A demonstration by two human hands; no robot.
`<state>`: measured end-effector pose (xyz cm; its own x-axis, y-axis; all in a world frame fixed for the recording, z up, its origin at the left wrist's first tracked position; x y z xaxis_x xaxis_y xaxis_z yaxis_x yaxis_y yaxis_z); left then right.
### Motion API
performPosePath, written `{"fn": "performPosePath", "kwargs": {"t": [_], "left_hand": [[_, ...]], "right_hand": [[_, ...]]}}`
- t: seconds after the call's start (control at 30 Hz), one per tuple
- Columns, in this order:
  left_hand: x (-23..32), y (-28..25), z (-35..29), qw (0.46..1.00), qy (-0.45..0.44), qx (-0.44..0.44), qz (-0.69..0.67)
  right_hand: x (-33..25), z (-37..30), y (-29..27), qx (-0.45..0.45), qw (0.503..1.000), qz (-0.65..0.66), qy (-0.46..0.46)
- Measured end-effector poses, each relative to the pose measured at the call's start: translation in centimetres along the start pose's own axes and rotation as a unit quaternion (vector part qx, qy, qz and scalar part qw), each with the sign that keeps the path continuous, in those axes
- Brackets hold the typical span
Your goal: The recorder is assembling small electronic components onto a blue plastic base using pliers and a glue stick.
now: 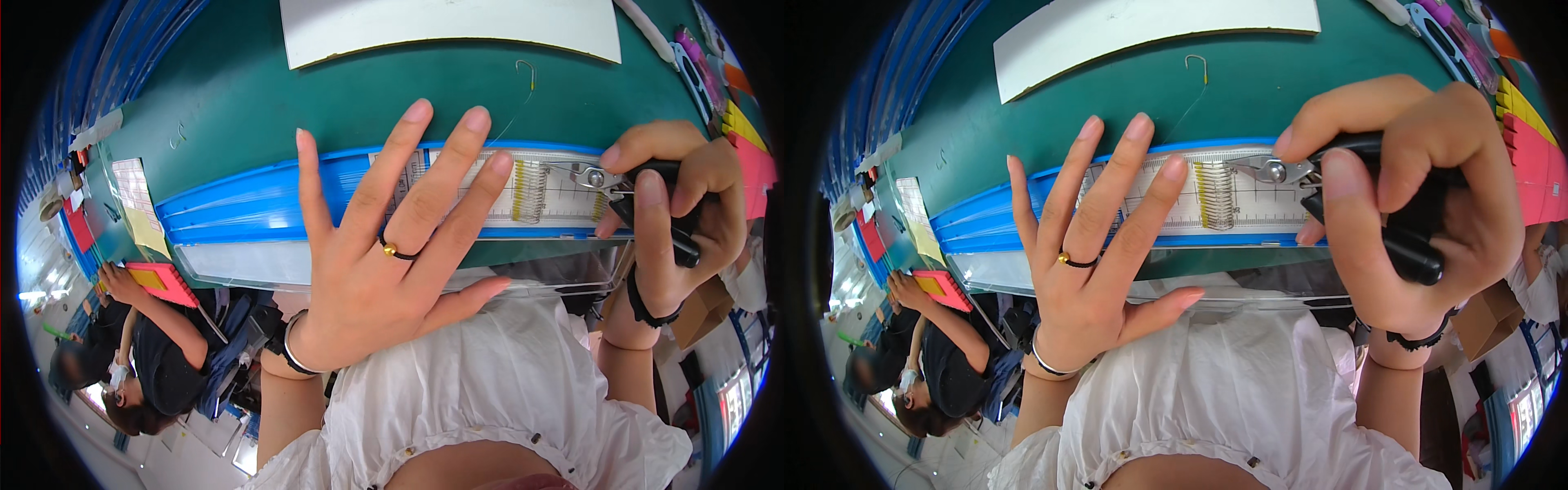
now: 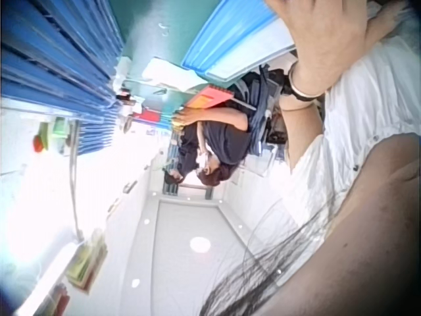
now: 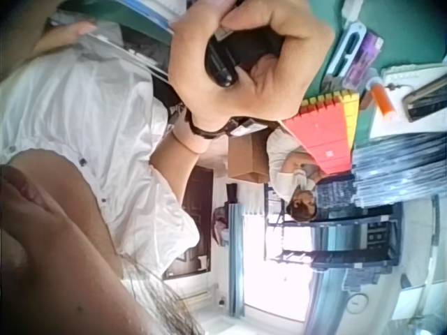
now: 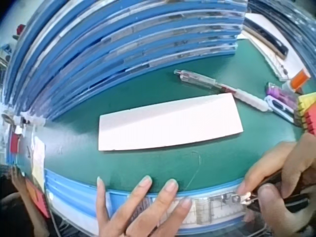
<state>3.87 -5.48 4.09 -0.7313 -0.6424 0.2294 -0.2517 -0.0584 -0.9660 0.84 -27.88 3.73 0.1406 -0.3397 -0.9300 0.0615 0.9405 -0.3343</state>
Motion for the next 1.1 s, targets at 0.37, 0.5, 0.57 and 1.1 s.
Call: {"fn": "performPosePath", "kwargs": {"t": [0.37, 0.5, 0.57, 1.1], "left_hand": [[-0.2, -1.0, 3.5, 0.945, -0.104, 0.168, -0.262], [-0.6, -0.8, 4.1, 0.936, -0.076, 0.188, -0.287], [-0.7, -1.0, 3.9, 0.929, -0.089, 0.190, -0.306], [1.8, -0.8, 3.1, 0.846, -0.036, 0.286, -0.448]], "right_hand": [[-1.1, -2.6, -0.9, 0.126, 0.990, 0.039, 0.046], [-0.9, -4.5, -0.9, 0.166, 0.984, 0.052, 0.036], [-0.5, -5.2, -0.4, 0.171, 0.978, 0.104, 0.052], [-0.5, -5.2, 2.5, 0.244, 0.930, 0.263, 0.082]]}}
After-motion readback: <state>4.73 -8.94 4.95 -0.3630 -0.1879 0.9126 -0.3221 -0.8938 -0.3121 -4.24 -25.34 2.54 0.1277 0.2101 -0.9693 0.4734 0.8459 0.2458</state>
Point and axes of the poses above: each hand's wrist, its own z-axis towards the middle knuckle, its own y-axis out of the palm, x = y × z, the point moved 2 cm from there along z, towards the middle knuckle, and after that the axes turned 4 degrees about -x, right-handed, at the moved point
